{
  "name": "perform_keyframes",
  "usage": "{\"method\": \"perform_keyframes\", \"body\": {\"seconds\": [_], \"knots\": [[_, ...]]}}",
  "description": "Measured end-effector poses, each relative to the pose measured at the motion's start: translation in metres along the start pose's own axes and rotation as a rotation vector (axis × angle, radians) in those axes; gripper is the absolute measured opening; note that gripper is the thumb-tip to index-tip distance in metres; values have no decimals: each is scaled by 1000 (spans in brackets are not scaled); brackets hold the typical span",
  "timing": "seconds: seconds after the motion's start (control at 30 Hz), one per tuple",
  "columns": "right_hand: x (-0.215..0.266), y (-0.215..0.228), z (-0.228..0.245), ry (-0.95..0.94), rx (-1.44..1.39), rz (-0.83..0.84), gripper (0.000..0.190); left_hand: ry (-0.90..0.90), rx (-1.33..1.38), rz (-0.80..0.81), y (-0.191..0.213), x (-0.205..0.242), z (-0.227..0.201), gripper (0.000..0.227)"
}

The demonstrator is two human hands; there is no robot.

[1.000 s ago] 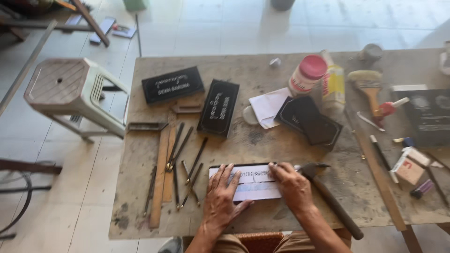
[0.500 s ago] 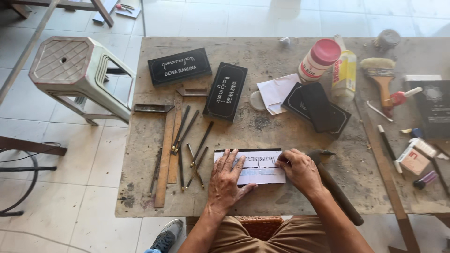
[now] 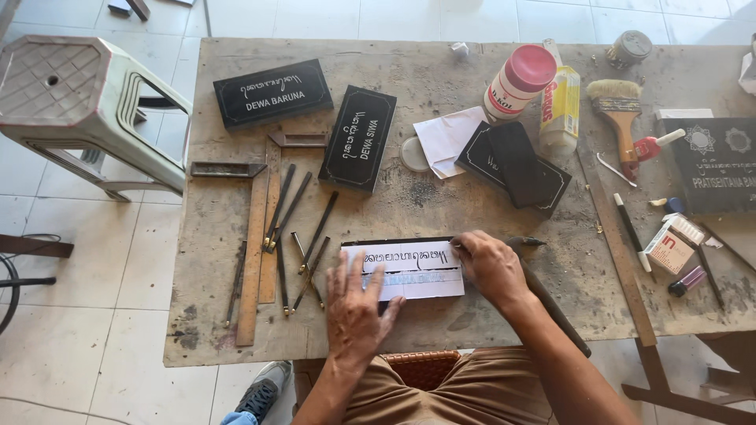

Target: The person uses a hammer and a small chisel-like tool to engrave or punch text into dark rectangular plaques, using a paper template as a guide.

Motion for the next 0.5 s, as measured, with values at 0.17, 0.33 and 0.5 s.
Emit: {"method": "perform_keyframes", "body": {"seconds": [0.17,0.33,0.5], "knots": [[-6,12,5,27,-313,150,9,-169,289,184,-18,-46,-51,49],[16,19,-34,-165,-536,-4,14,-227,265,181,-32,-63,-65,38],[30,18,-35,-152,-549,-87,14,-261,268,174,-24,-61,-78,45]]}}
Point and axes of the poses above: each hand's wrist, its own x-axis away from the middle knuckle, its own y-axis out of the back of the hand, z = x × y, the point moved 8 cm from there along -x, towards the middle knuckle, and after that the axes turned 11 degrees about -y, right-handed, at the moved point
